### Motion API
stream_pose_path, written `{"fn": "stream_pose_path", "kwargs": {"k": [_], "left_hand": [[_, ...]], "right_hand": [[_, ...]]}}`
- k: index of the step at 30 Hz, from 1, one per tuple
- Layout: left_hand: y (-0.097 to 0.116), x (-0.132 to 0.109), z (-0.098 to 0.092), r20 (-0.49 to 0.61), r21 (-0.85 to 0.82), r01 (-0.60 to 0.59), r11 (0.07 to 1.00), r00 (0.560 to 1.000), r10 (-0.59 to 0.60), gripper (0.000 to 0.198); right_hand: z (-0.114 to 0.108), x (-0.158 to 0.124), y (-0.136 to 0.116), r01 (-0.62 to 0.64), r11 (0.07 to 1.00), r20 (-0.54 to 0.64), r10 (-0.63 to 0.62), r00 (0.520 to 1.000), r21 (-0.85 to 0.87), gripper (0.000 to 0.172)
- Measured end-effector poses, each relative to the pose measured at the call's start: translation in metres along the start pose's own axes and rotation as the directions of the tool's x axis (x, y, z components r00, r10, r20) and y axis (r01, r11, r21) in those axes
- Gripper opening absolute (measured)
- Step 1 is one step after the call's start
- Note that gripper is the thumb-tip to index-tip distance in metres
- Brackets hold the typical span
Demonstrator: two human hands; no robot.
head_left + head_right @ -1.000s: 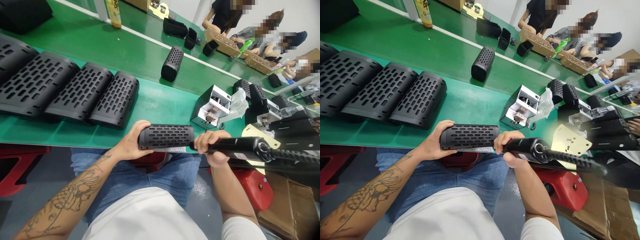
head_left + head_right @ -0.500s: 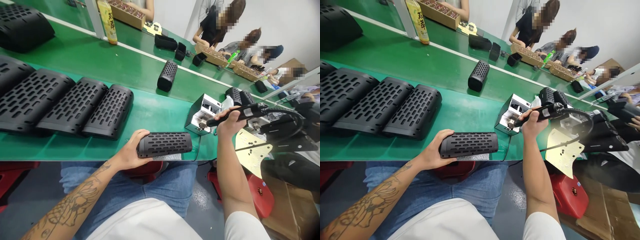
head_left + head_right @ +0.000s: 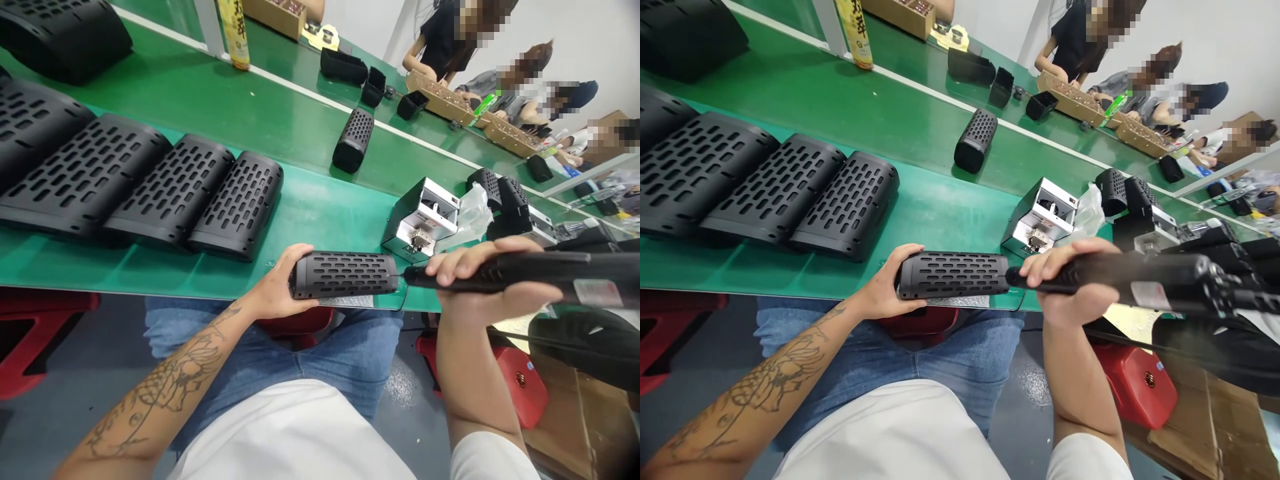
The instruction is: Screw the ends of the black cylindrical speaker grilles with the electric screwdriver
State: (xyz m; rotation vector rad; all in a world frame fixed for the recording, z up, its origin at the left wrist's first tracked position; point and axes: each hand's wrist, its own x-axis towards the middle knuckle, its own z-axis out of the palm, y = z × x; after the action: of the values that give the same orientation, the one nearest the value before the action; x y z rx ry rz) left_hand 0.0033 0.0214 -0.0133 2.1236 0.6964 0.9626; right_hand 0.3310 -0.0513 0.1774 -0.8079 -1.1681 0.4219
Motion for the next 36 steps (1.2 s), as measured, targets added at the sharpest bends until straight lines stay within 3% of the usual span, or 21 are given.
{"fn": "stream_pose_path", "kwargs": {"k": [4, 9, 16, 23, 29, 34, 36], "left_hand": [[0.003, 0.001, 0.000, -0.006, -0.050, 0.004, 0.999, 1.000, -0.004, 0.117], [0.003, 0.003, 0.000, -0.015, -0.096, -0.011, 0.995, 1.000, 0.010, 0.113], [0.006, 0.005, 0.000, -0.004, -0.095, 0.006, 0.995, 1.000, -0.007, 0.112], [0.008, 0.005, 0.000, -0.001, -0.081, 0.023, 0.996, 1.000, -0.023, 0.113], [0.009, 0.005, -0.002, 0.000, -0.053, 0.023, 0.998, 1.000, -0.023, 0.111], [0.004, 0.001, 0.000, -0.016, -0.008, 0.010, 1.000, 1.000, -0.010, 0.110], [0.001, -0.002, 0.002, -0.047, 0.017, -0.007, 1.000, 0.999, 0.008, 0.112]], "right_hand": [[0.040, -0.035, -0.013, -0.016, 0.990, 0.177, -0.009, 0.984, 0.139, 0.055], [0.060, -0.044, 0.004, -0.113, 0.984, 0.206, 0.083, 0.975, 0.136, 0.060], [0.061, -0.043, 0.013, -0.225, 0.953, 0.259, 0.170, 0.951, 0.200, 0.045], [0.063, -0.046, 0.013, -0.233, 0.949, 0.412, 0.130, 0.902, 0.211, 0.042], [0.060, -0.049, 0.023, -0.250, 0.932, 0.454, 0.109, 0.884, 0.264, 0.034], [0.056, -0.056, 0.022, -0.243, 0.952, 0.469, 0.130, 0.874, 0.189, 0.038], [0.050, -0.048, 0.018, -0.202, 0.962, 0.408, 0.113, 0.906, 0.183, 0.045]]}}
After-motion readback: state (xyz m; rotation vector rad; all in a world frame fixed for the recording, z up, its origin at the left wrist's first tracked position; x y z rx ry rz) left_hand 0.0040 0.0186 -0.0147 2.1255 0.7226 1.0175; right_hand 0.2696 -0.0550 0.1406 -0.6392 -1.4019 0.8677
